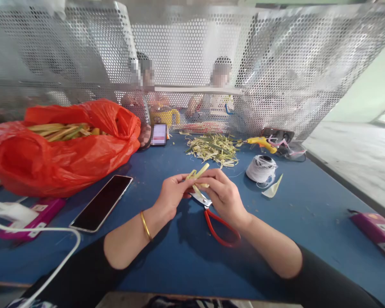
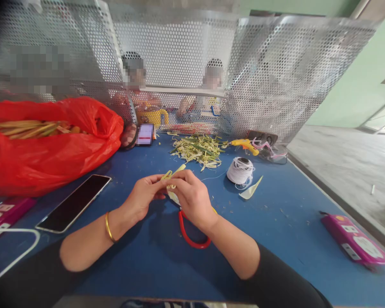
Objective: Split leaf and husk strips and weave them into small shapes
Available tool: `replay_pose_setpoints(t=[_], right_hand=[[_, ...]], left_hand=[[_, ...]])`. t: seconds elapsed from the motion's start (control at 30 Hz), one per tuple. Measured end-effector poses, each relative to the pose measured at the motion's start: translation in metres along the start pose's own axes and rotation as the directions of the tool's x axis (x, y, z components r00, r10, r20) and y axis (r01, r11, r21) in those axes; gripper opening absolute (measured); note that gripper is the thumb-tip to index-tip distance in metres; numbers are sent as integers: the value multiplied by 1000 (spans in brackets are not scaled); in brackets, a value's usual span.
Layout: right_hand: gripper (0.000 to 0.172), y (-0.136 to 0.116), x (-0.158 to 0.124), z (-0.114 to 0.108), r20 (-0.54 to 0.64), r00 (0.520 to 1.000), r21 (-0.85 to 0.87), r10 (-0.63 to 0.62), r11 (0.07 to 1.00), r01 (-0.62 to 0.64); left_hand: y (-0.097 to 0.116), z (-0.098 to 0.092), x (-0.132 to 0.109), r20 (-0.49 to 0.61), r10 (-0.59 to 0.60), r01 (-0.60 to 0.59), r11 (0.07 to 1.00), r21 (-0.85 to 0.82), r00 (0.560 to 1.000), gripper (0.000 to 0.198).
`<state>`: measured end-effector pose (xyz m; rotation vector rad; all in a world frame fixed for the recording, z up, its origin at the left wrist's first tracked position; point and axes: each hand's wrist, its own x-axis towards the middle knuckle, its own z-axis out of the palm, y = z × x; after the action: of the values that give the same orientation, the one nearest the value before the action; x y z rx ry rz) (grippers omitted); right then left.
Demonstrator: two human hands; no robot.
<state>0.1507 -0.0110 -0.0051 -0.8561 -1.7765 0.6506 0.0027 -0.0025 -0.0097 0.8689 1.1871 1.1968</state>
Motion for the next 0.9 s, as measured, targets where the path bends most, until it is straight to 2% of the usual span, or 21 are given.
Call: replay_pose_setpoints(t=[0.03, 0.1, 0.17, 0.23, 0.43, 0.53, 0.67, 0.77, 0.83, 0.9], right_hand=[[14, -1, 1, 0, 11, 999, 30, 33, 999, -34], [16, -1, 3, 0, 13, 982, 159, 186, 970, -186], [16, -1, 6, 1, 12, 941, 295, 338, 898, -326], [19, -1, 8, 2, 27, 909, 391, 417, 832, -393], [24, -5, 7, 0, 219, 847, 532, 485, 668, -521], [26, -8, 7, -2, 246, 851, 522, 463, 677, -519], [26, -7, 9, -5, 136, 896, 368, 424, 818, -443], [23, -2, 9, -8, 37, 929, 47, 368, 928, -369], [24, 2, 9, -10, 58, 938, -135, 340, 934, -330], [25, 5, 8, -11, 121, 929, -239, 351, 918, -316]], left_hand=[[0, 0, -1, 10, 8, -8, 1000, 15, 1000, 25], [0, 2, -2, 38, 18, -20, 999, 50, 999, 25], [0, 4, -4, 51, 22, -26, 996, 85, 998, 24], [0, 5, -5, 43, 28, -32, 994, 102, 999, 22], [-1, 5, -6, 105, -12, -2, 992, 128, 994, 19], [-1, 5, -7, 117, -24, 12, 995, 102, 993, 19], [-1, 4, -6, 92, -15, 7, 996, 87, 996, 21], [-4, 4, -4, 59, 35, -43, 991, 126, 998, 17], [-6, 3, -2, 41, 88, -94, 980, 176, 995, 17], [-9, 2, -1, 52, 150, -158, 958, 240, 987, 18]])
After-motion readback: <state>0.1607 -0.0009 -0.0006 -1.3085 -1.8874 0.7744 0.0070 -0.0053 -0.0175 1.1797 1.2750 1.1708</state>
